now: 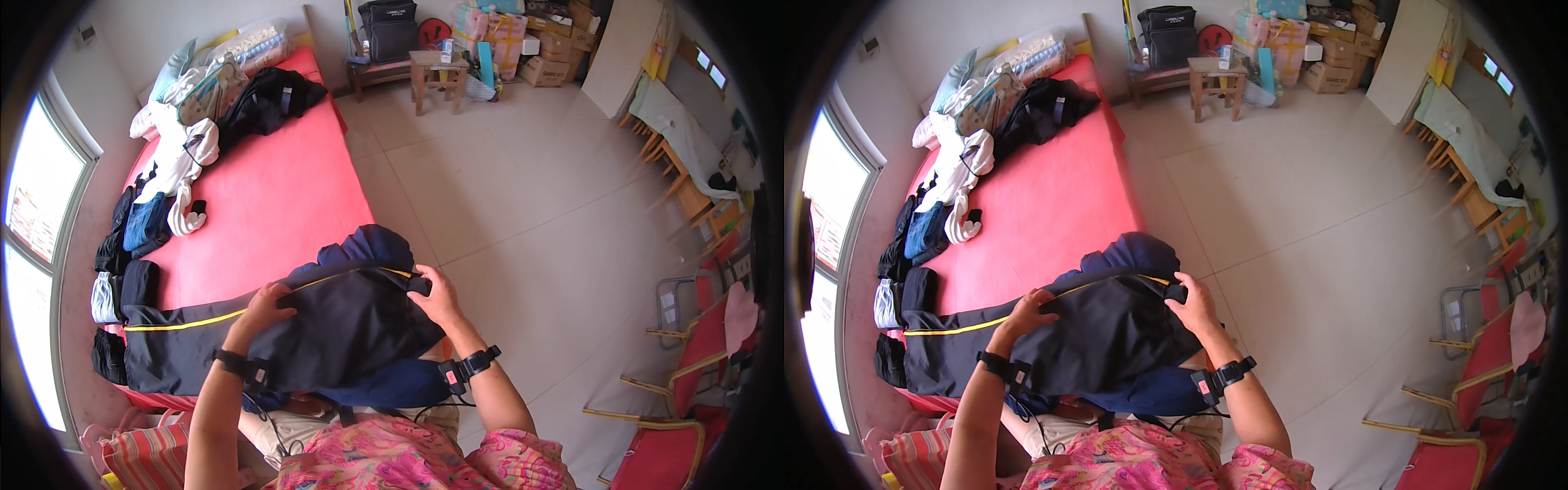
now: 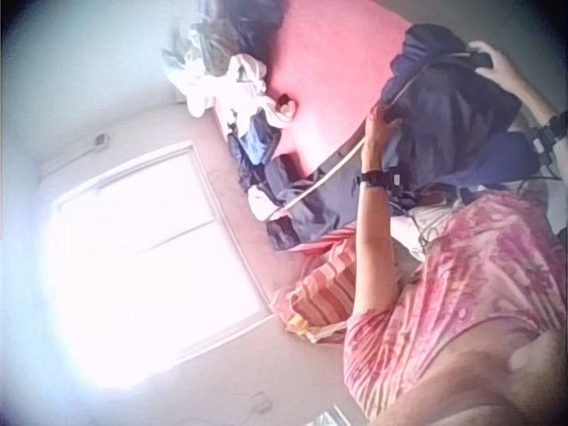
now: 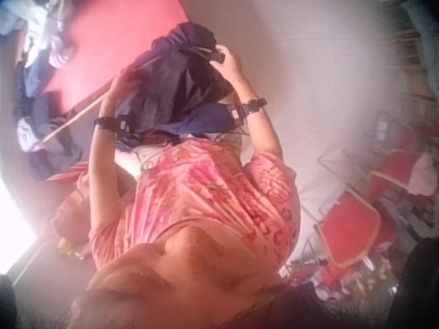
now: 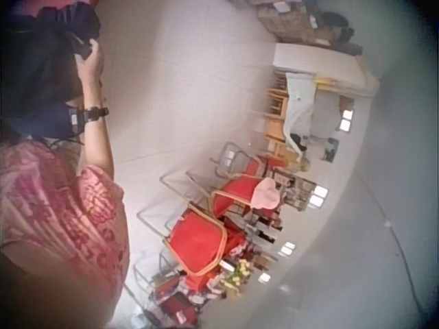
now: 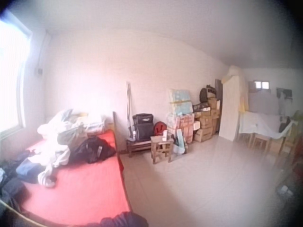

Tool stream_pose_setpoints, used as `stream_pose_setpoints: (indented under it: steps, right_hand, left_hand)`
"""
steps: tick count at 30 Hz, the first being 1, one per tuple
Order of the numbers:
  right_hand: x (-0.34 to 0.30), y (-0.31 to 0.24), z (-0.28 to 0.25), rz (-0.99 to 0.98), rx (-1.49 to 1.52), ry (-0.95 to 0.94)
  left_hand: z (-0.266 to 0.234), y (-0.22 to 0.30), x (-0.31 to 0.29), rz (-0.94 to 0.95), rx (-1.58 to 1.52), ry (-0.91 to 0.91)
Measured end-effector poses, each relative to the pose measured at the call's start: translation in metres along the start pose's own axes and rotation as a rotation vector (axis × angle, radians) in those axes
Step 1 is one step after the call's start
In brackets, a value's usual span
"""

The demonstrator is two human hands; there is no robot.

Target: The person folds a pair of black trousers and then a dark blue tracksuit top on a bed.

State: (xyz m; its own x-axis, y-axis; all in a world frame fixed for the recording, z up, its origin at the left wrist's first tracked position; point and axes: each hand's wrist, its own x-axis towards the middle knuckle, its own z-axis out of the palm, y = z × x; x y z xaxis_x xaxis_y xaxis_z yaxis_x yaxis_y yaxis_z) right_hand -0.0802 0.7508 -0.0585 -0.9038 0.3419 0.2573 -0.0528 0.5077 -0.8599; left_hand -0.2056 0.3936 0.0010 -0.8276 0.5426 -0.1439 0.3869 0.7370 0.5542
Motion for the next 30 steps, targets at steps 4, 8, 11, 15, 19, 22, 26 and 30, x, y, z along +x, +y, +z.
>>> stream_pose_setpoints:
  steps: [4,8,11,15,19,22,26,30]
  right_hand:
    - [-0.010,-0.040,-0.038,-0.007,-0.021,-0.261]
    - [-0.063,-0.038,-0.093,-0.109,0.032,-0.555]
    - [-0.118,-0.009,-0.108,0.085,0.032,-0.835]
    - [-0.132,0.003,-0.110,0.455,0.096,-0.929]
    - [-0.127,0.034,-0.080,0.719,0.208,-0.390]
    - [-0.110,0.042,-0.051,0.706,0.373,-0.260]
    - [-0.091,0.037,-0.033,0.692,0.415,-0.190]
    - [-0.080,0.028,-0.032,0.832,0.476,-0.373]
  left_hand:
    - [-0.004,0.011,-0.014,0.056,0.059,-0.022]
    - [-0.010,0.039,-0.047,0.115,0.161,-0.541]
    - [-0.008,0.055,-0.064,0.102,-0.071,-0.867]
    - [0.007,0.053,-0.032,0.119,-0.125,-0.587]
    - [0.022,0.082,0.018,0.199,-0.110,-0.300]
    - [0.048,0.085,0.029,0.219,-0.152,-0.334]
    - [0.070,0.085,0.008,0.296,0.038,-0.512]
    - [0.067,0.050,-0.045,0.205,0.145,-0.559]
